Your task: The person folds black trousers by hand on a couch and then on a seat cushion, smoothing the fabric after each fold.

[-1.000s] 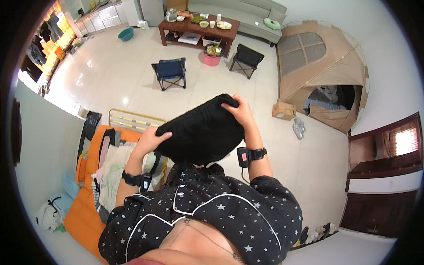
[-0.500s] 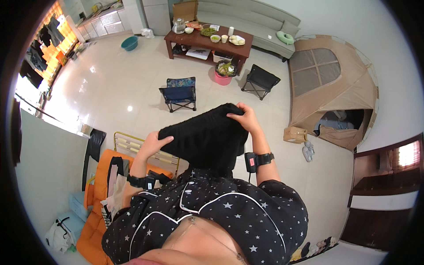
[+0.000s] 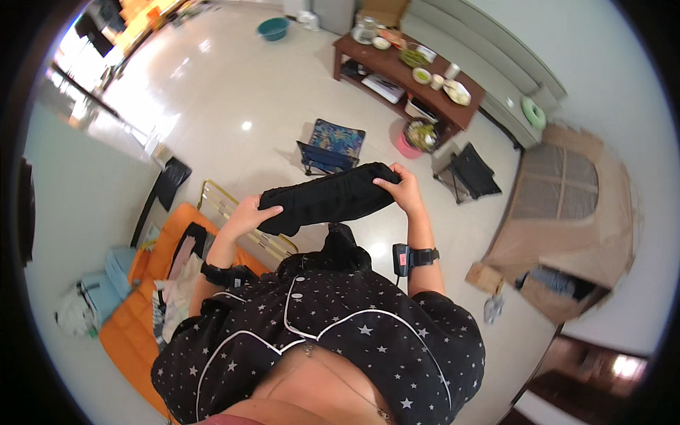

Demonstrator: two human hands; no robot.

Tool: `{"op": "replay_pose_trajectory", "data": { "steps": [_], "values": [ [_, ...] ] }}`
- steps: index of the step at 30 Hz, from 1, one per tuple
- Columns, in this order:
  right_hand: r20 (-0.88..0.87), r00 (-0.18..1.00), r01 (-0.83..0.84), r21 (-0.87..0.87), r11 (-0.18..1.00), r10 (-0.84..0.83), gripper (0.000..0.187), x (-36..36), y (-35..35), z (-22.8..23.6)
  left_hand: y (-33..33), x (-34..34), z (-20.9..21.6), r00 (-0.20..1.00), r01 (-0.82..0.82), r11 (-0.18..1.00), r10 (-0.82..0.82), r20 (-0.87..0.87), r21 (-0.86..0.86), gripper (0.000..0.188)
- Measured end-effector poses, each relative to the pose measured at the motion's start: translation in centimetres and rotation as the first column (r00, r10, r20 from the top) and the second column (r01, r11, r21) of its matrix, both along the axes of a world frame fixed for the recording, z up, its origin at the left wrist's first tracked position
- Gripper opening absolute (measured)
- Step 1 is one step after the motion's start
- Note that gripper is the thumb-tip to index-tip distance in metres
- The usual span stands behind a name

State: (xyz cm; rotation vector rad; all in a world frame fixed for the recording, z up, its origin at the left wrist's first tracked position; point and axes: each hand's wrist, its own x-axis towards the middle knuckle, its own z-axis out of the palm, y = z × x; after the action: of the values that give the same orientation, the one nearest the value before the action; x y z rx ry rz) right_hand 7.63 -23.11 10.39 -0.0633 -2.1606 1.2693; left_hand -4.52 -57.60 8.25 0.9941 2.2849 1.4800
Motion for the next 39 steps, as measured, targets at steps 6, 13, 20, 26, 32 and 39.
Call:
{"op": "replay_pose_trajectory", "data": {
  "steps": [6,13,20,26,32,39],
  "values": [
    [0.02,0.969,-0.246,0.143,0.959,0.245,0.02,-8.8,-1.8,-0.5,-3.1,1.0,-4.6,0.981,-0.178,0.953,0.153,0.118,0.244,0.03],
    [0.14,0.789,-0.614,0.169,0.771,0.598,0.018,-17.8,-5.6,2.3,-3.9,5.8,-6.5,0.85,-0.525,0.82,0.489,0.196,0.228,0.032],
    [0.343,0.679,-0.734,0.329,0.594,0.649,0.019,-28.3,-11.4,4.2,-2.8,4.8,-8.4,0.715,-0.694,0.601,0.51,0.479,0.397,0.035],
    [0.381,0.575,-0.818,0.26,0.514,0.724,0.019,-34.8,-19.5,10.3,-7.3,1.5,-3.2,0.714,-0.692,0.582,0.464,0.524,0.427,0.039],
    [0.505,0.453,-0.891,0.223,0.395,0.735,0.018,-40.3,-26.6,14.6,-10.5,-2.7,-3.0,0.668,-0.743,0.5,0.513,0.539,0.445,0.038],
    [0.732,0.167,-0.986,0.124,0.112,0.661,0.017,-45.2,-38.8,11.3,-13.7,-0.7,0.1,0.345,-0.927,0.298,0.443,0.828,0.227,0.035]
  ]
}}
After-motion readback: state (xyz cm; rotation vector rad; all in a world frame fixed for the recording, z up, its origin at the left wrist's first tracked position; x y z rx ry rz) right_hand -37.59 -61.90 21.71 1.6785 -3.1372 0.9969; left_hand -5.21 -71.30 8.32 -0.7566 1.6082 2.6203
